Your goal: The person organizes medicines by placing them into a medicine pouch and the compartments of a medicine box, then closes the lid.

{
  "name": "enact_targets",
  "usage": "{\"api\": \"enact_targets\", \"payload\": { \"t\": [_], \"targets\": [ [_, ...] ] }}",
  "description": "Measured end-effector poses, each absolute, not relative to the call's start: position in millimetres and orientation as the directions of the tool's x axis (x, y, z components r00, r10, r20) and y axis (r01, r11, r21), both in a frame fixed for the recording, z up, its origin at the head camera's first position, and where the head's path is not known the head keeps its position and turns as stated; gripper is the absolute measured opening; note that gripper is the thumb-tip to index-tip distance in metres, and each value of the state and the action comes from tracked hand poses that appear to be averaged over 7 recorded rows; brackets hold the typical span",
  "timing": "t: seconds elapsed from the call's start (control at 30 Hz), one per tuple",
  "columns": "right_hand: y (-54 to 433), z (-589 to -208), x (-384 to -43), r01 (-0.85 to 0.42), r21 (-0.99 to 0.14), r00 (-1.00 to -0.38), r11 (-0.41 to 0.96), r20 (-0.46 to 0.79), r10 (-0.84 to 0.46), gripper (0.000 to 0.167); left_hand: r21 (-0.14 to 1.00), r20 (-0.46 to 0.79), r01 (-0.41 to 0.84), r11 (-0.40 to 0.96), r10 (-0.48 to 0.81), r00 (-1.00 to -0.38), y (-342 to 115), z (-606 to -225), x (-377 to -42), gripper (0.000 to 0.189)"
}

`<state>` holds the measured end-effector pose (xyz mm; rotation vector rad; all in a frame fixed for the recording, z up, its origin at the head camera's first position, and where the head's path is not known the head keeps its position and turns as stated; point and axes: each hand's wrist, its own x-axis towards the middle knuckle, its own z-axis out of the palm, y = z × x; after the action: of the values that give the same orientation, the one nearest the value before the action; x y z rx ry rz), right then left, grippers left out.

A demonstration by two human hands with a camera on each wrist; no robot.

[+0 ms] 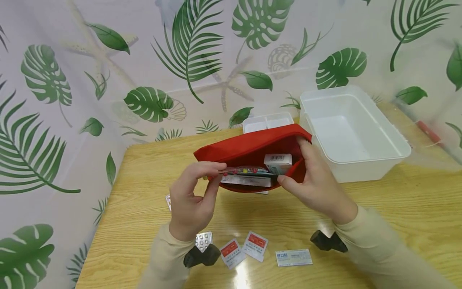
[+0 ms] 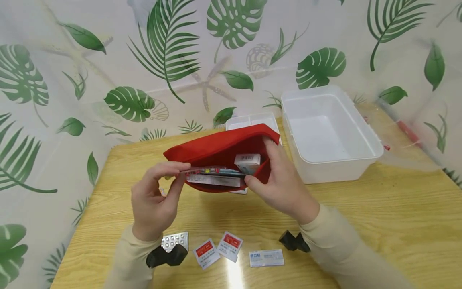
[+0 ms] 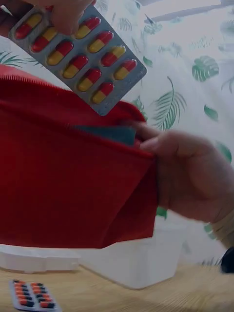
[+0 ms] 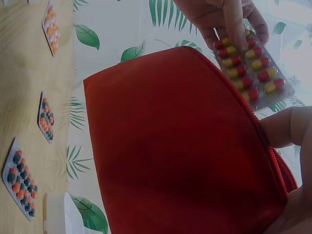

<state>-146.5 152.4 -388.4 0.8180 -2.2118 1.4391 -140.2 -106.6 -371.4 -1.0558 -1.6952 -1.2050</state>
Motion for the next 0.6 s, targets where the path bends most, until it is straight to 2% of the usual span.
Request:
{"api": "enact_targets", "payload": {
  "t": [0.13, 0.23, 0.37, 0.6],
  "targets": [
    [149, -387, -146, -0.643, -0.693, -0.766, 0.327, 0.582, -0.273, 0.082, 0.228, 0.919, 0.926, 0.301, 0.247, -0.306, -101, -376, -144, 0.016],
    [149, -387, -145, -0.635, -0.699, -0.773, 0.33, 0.573, -0.273, 0.081, 0.176, 0.902, 0.91, 0.375, 0.309, -0.302, -99, -380, -147, 0.016],
    [148, -385, -145, -0.631, -0.695, -0.776, 0.346, 0.572, -0.265, 0.08, 0.127, 0.869, 0.868, 0.481, 0.368, -0.331, -99, -381, -150, 0.016],
    [146, -381, -145, -0.628, -0.71, -0.778, 0.318, 0.565, -0.275, 0.075, 0.152, 0.835, 0.783, 0.603, 0.346, -0.428, -101, -379, -153, 0.015]
  ]
}}
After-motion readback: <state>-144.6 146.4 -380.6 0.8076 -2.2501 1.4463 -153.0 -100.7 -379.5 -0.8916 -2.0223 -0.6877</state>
